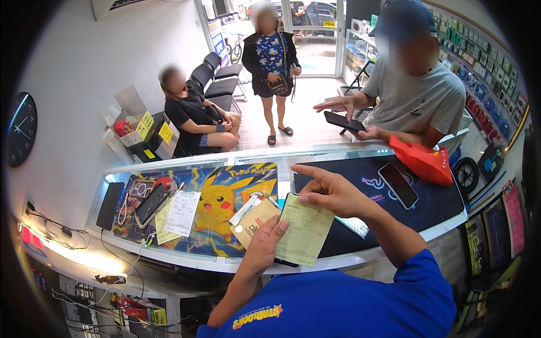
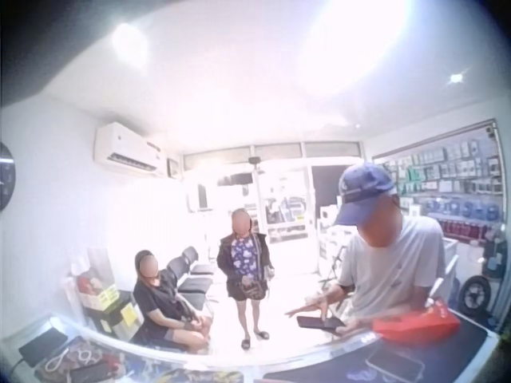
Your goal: The person retrieves a smartphone from a shelf, walks to the counter, and writes on a repair form with a pen. They then handle the phone, remove a protective film, and place the phone on the counter while continuing to fill out paperwork.
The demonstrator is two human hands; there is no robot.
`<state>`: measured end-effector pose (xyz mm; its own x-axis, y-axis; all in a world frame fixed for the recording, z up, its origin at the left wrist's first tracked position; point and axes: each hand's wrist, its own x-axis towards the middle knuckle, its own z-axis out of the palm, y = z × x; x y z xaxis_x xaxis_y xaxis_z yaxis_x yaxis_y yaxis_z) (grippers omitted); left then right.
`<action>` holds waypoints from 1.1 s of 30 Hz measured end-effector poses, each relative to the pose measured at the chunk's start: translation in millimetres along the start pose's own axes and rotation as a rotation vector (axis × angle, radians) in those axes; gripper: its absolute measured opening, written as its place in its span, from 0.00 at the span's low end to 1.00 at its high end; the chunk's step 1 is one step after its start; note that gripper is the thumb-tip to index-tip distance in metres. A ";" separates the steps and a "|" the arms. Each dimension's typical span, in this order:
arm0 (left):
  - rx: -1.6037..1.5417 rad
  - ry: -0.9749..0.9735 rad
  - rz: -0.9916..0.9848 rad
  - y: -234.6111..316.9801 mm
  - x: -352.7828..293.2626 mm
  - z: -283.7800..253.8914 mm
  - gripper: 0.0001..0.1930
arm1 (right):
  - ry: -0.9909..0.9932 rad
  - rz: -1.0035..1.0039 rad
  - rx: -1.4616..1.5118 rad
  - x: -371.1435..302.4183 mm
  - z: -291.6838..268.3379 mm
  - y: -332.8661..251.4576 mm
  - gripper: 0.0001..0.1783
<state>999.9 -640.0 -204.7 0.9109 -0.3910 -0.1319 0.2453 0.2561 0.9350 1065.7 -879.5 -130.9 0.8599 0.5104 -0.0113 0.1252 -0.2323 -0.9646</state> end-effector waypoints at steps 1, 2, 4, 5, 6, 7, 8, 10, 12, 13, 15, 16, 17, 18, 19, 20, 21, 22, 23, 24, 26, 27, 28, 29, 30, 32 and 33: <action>0.008 -0.002 0.002 -0.3 0.6 -1.7 0.22 | -0.003 0.021 -0.021 0.9 0.0 -2.9 0.41; 0.017 -0.004 0.004 -0.9 1.8 -4.0 0.22 | 0.007 -0.024 -0.004 4.2 -0.7 -0.9 0.39; 0.047 0.003 0.013 1.0 3.4 -7.4 0.22 | 0.026 -0.108 0.031 11.2 -3.2 5.9 0.34; 0.068 0.011 0.019 4.8 3.8 -8.4 0.22 | 0.055 -0.153 -0.032 13.3 -8.1 3.6 0.30; 0.089 0.018 0.025 8.6 4.9 -9.9 0.22 | 0.085 -0.197 -0.097 16.4 -17.1 -3.9 0.27; 0.097 0.021 0.017 11.0 5.6 -12.5 0.22 | 0.114 -0.235 -0.162 18.3 -25.2 -12.2 0.24; 0.107 0.030 0.008 13.7 5.5 -15.4 0.22 | 0.088 -0.261 -0.109 19.6 -31.8 -20.4 0.18; 0.128 0.039 0.012 18.4 5.7 -20.4 0.22 | 0.062 -0.232 -0.231 19.8 -42.5 -38.2 0.15; 0.150 0.037 0.030 21.4 7.2 -23.6 0.23 | 0.021 -0.181 -0.348 18.7 -49.3 -59.2 0.14; 0.136 0.028 0.033 19.9 8.8 -25.2 0.23 | 0.003 -0.184 -0.394 18.5 -49.2 -67.6 0.14; 0.107 0.013 0.039 18.1 13.8 -28.0 0.23 | -0.033 -0.280 -0.510 27.1 -54.9 -60.8 0.22; 0.130 0.022 0.038 20.8 12.5 -28.7 0.23 | -0.080 -0.232 -0.563 29.3 -51.5 -70.2 0.29; 0.142 0.022 0.032 22.2 11.7 -29.7 0.23 | -0.127 -0.190 -0.616 30.8 -46.9 -83.8 0.37; 0.154 0.023 0.027 22.9 10.8 -31.1 0.24 | -0.152 -0.174 -0.608 34.9 -44.4 -87.1 0.41; 0.166 0.027 0.022 23.9 9.7 -32.4 0.24 | -0.179 -0.161 -0.598 39.0 -41.7 -88.9 0.45; 0.154 0.005 0.015 23.4 10.6 -33.6 0.24 | -0.204 -0.137 -0.588 41.4 -39.4 -91.3 0.49; 0.166 -0.007 0.003 23.9 13.7 -35.4 0.24 | -0.262 -0.109 -0.708 45.2 -39.4 -101.2 0.52; 0.180 -0.017 -0.018 23.6 15.4 -36.7 0.24 | -0.280 -0.155 -0.724 47.7 -40.1 -98.8 0.51; 0.193 -0.030 -0.037 22.7 17.8 -38.6 0.24 | -0.295 -0.202 -0.741 51.2 -40.4 -95.0 0.50; 0.113 -0.066 -0.068 24.7 17.8 -36.6 0.24 | -0.332 -0.222 -0.766 55.7 -40.3 -92.1 0.48; 0.104 -0.045 -0.079 35.7 12.5 -29.5 0.24 | -0.396 -0.209 -0.805 63.4 -32.6 -95.8 0.47; 0.100 -0.039 -0.079 37.3 11.0 -27.9 0.25 | -0.428 -0.177 -0.825 66.5 -26.6 -99.8 0.46; 0.089 -0.058 -0.088 35.8 11.7 -31.3 0.26 | -0.449 -0.182 -0.836 71.2 -24.0 -99.2 0.46; 0.070 -0.063 -0.099 35.4 11.5 -32.3 0.25 | -0.469 -0.186 -0.847 76.1 -22.2 -97.0 0.46; 0.050 -0.068 -0.110 34.9 11.2 -32.8 0.24 | -0.488 -0.190 -0.858 79.8 -20.6 -96.1 0.46; 0.038 -0.069 -0.122 35.3 10.5 -34.0 0.24 | -0.514 -0.172 -0.875 87.7 -16.9 -96.8 0.46; 0.043 -0.067 -0.122 36.4 9.6 -33.9 0.24 | -0.527 -0.162 -0.884 90.5 -15.1 -97.1 0.46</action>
<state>1028.8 -604.5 -183.0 0.8509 -0.4751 -0.2243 0.3367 0.1654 0.9270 1138.9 -823.3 -34.3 0.5021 0.8371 -0.2175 0.7205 -0.5439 -0.4302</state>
